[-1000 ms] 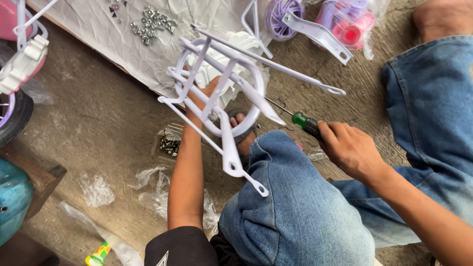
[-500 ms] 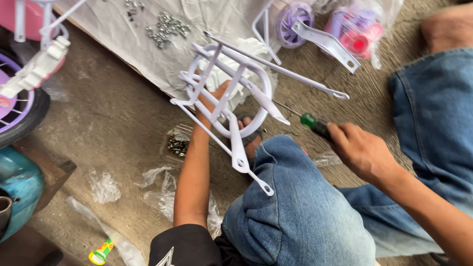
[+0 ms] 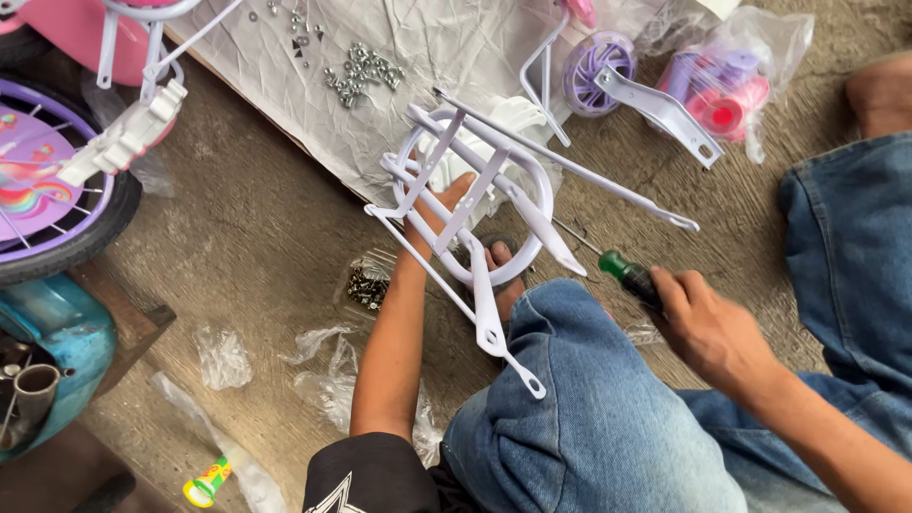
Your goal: The person sits on the floor assembling a children's tricycle. They align a white winged heart-shaped fairing against the tricycle frame, drive its screws with a screwdriver, remove plastic wrapping from parts, and fit the purple seat onto the frame.
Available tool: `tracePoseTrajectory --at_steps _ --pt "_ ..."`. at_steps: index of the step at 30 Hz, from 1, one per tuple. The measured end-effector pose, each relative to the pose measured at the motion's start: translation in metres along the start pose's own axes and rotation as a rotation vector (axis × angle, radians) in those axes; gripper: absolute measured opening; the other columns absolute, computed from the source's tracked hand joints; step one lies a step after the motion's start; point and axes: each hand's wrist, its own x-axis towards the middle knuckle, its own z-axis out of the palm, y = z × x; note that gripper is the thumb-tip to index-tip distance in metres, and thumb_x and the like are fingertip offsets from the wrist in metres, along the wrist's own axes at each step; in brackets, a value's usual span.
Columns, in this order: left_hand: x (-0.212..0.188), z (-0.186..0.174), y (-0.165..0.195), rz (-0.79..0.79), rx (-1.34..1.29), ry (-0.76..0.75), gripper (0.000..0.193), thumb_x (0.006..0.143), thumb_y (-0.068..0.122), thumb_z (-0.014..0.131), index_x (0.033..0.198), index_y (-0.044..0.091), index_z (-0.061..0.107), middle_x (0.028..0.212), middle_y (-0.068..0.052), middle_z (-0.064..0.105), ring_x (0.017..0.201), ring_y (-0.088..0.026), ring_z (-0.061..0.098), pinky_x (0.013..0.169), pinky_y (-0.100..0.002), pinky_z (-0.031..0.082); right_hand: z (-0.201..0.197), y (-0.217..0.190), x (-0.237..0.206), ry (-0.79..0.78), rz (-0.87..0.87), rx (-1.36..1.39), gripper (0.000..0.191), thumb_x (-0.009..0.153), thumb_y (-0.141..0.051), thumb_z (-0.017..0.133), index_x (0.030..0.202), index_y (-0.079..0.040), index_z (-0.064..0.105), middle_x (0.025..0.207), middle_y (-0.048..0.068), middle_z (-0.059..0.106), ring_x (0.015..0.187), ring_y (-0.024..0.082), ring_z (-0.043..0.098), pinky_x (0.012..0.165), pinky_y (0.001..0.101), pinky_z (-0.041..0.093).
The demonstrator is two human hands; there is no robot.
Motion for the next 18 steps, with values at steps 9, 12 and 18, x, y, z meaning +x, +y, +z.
tracePoseTrajectory --at_steps 9,12,18 --pt "-0.003 -0.003 -0.008 -0.025 -0.018 0.004 0.065 0.085 0.027 0.083 0.135 -0.005 0.056 0.127 -0.020 0.067 0.113 -0.027 0.068 0.101 -0.039 0.057 0.037 0.012 0.006 -0.057 0.411 0.912 0.039 0.102 -0.034 0.063 0.119 0.001 0.058 0.078 0.011 0.060 0.063 0.025 0.055 0.055 0.0353 0.043" --pt "-0.007 -0.001 -0.007 -0.046 -0.025 0.004 0.065 0.085 0.028 0.083 0.134 -0.005 0.056 0.127 -0.020 0.067 0.113 -0.027 0.068 0.101 -0.039 0.057 0.040 0.006 0.003 -0.260 0.808 1.505 0.041 0.112 -0.033 0.058 0.119 0.007 0.055 0.078 0.009 0.057 0.061 0.020 0.044 0.052 0.0334 0.035" --pt "-0.006 -0.006 -0.004 -0.011 -0.036 0.018 0.065 0.085 0.028 0.083 0.134 -0.005 0.056 0.126 -0.020 0.067 0.113 -0.028 0.068 0.101 -0.039 0.057 0.013 -0.001 -0.001 0.158 -0.201 -0.030 0.046 0.091 -0.034 0.063 0.124 -0.001 0.058 0.082 0.018 0.063 0.071 0.035 0.067 0.059 0.0445 0.053"
